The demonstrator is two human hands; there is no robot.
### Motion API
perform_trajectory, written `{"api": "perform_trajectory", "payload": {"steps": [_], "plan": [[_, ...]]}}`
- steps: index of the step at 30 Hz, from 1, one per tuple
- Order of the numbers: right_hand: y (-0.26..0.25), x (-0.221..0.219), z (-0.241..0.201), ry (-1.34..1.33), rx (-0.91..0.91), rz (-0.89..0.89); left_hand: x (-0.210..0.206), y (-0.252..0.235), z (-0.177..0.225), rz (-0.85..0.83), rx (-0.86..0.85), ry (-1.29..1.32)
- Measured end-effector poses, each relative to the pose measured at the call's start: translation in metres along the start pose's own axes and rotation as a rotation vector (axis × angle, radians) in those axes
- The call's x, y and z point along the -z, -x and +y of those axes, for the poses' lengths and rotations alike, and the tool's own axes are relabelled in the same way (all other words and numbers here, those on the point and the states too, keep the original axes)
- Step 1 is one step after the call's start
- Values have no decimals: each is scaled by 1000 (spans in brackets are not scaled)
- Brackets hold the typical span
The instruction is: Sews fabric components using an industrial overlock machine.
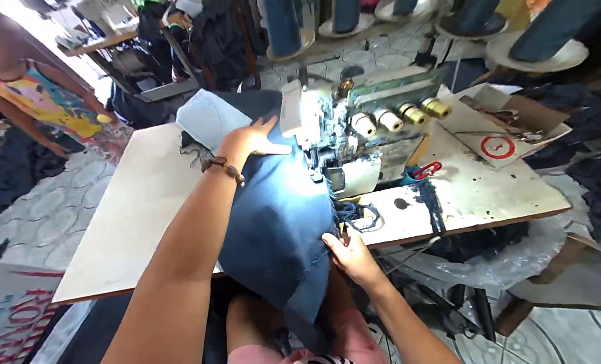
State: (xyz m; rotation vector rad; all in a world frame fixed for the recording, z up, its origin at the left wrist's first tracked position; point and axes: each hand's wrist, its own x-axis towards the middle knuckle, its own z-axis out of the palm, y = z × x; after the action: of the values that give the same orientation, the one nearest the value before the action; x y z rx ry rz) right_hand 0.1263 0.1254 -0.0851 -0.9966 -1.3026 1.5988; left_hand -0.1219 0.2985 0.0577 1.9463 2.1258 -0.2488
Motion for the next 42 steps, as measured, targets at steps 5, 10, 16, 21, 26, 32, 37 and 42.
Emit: {"api": "perform_trajectory", "payload": {"steps": [5,10,16,21,26,32,37,42], "plan": [[-20,-8,-11,17,2,49,-30,52,16,570,-88,256],[-3,-17,-4,-221,49,89,-129,154,44,772,-420,246],[94,-27,60,-362,-85,56,-244,263,49,439,-383,507],[146,-16,87,-211,-102,-35,-271,319,56,409,-383,679],[180,-6,85,-266,-137,-27,-175,391,44,981,-454,427],[213,-9,77,-239,-143,-102,-237,391,73,370,-710,520],[218,-2,85,-202,-134,-24,-262,391,70,309,-747,538],[228,-4,82,-160,-138,-1,-275,382,88,233,-760,495]]}}
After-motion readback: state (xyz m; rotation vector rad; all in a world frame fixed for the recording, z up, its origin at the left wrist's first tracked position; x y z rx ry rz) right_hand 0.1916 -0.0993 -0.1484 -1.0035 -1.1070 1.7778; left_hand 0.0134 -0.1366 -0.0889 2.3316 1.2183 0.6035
